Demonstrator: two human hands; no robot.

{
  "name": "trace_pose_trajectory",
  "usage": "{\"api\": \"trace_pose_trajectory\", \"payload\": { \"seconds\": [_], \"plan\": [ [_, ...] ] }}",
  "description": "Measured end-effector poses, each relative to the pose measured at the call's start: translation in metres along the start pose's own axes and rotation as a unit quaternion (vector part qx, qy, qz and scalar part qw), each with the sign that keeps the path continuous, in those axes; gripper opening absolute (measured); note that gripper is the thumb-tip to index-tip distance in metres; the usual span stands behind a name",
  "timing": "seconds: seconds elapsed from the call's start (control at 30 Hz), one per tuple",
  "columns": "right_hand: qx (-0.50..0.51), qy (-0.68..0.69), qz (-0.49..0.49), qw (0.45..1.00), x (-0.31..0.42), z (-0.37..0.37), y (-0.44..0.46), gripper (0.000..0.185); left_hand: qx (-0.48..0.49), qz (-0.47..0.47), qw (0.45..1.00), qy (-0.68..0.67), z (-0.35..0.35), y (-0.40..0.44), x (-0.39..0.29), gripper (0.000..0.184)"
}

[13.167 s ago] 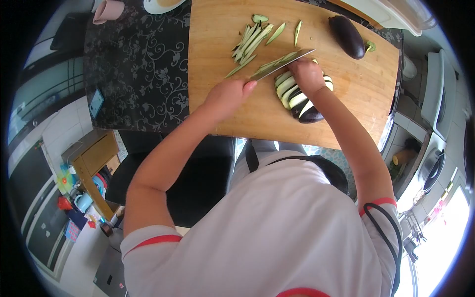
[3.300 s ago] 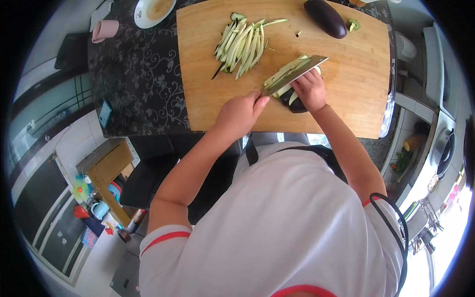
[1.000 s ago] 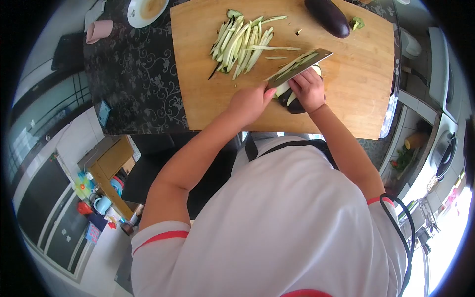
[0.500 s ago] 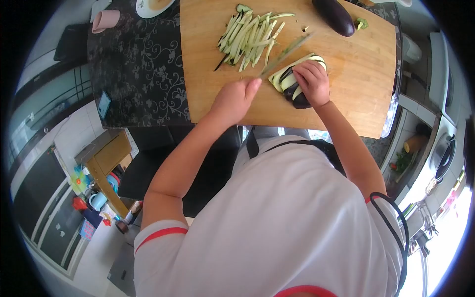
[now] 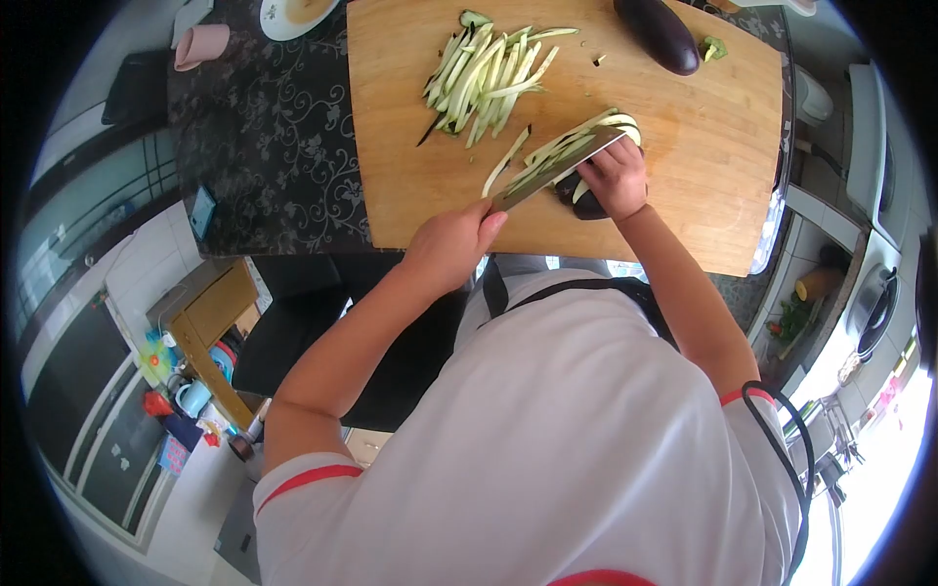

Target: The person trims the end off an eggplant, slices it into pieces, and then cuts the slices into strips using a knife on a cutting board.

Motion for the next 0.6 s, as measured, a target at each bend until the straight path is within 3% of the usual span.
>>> {"api": "trace_pose_trajectory", "payload": {
  "seconds": [0.37,0.47,0.6],
  "plan": [
    [0.008,-0.007,0.002,1.000,-0.001,0.002,0.002,0.017,-0.045,0.011,0.997,0.058,0.026,0.045,0.007,0.042],
    [0.011,-0.017,0.000,1.000,0.002,-0.001,0.005,0.016,-0.098,0.059,0.993,0.019,0.027,0.051,-0.002,0.043],
    [-0.019,0.002,0.000,1.000,0.002,-0.002,0.005,0.015,-0.112,0.012,0.979,-0.172,0.012,0.059,0.026,0.048]
  ]
}}
Point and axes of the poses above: each hand's wrist, its own y-axis towards the middle knuckle, its own z-axis out of the palm, x = y × z, the point moved 10 cm from there along y, towards the middle knuckle, and after that the axes turned 15 degrees about -y, right-handed, at the moved point
